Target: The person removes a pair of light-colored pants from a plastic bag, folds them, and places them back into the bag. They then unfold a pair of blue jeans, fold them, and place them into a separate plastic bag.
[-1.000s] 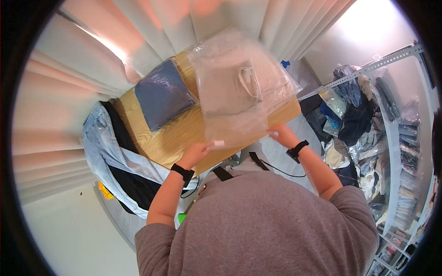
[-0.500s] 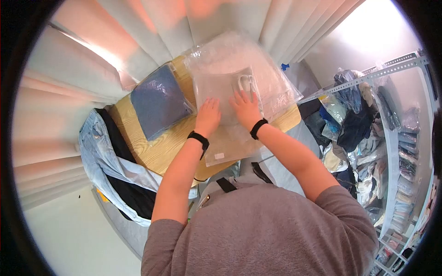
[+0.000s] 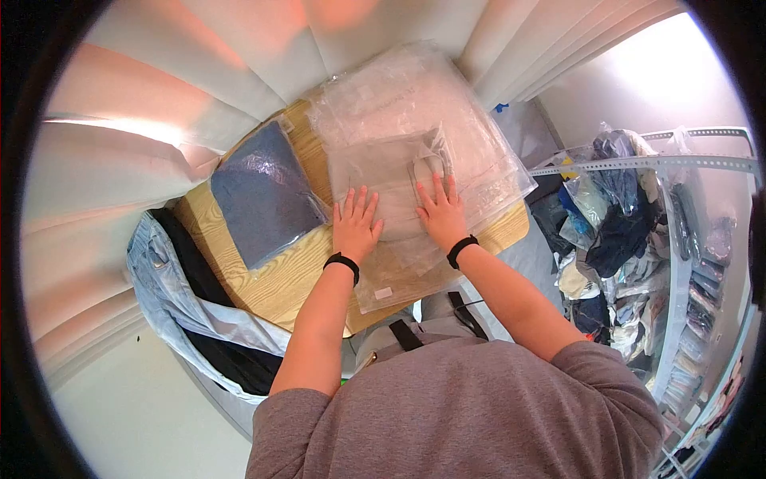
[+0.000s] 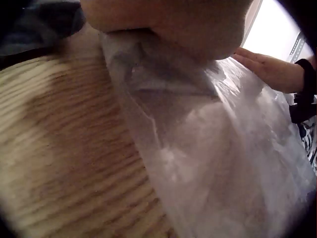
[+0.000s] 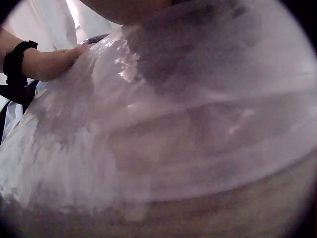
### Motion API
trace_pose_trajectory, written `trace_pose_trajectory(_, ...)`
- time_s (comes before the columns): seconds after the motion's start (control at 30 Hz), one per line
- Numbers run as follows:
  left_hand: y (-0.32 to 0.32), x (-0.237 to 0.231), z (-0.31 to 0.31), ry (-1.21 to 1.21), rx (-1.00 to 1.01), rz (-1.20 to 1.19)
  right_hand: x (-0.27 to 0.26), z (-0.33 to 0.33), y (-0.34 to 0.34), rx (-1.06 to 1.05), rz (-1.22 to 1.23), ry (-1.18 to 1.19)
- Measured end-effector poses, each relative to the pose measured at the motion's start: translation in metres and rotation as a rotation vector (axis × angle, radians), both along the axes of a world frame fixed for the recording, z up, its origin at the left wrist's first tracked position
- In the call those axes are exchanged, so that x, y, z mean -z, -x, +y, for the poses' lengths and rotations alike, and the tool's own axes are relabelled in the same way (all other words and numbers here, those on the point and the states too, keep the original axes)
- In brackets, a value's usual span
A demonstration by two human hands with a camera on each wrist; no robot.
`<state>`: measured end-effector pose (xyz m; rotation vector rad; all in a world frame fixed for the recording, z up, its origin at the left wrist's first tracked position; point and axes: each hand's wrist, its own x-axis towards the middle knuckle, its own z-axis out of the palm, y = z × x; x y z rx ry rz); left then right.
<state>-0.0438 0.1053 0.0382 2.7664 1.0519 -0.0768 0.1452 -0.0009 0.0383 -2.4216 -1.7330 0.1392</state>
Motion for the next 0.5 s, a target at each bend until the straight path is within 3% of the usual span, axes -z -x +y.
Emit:
trace_pose_trajectory(0.27,0.002,0.004,0.002,0.021,0.011,-0.042,-0.002,-0.001,-0.010,-0.026,0.079,0.053)
trace_pose_trajectory(0.33,0.003,0.000,-0.005,-0.016,-0.013,-0.075,0.008,-0.004,-0.025,-0.134,0.215,-0.029)
trace_pose_trajectory(0.37,0.007,-0.003,-0.013,-0.063,-0.042,-0.117,0.007,-0.014,-0.029,-0.126,0.227,-0.017)
trace_pose_trajectory(0.43,0.016,-0.017,-0.041,-0.140,0.002,-0.215,-0.013,-0.027,-0.048,-0.031,0.436,-0.257)
trace_pose_trajectory(0.5,0.033,-0.023,-0.076,0.161,0.258,-0.246,-0.043,-0.056,-0.058,0.052,0.526,-0.196)
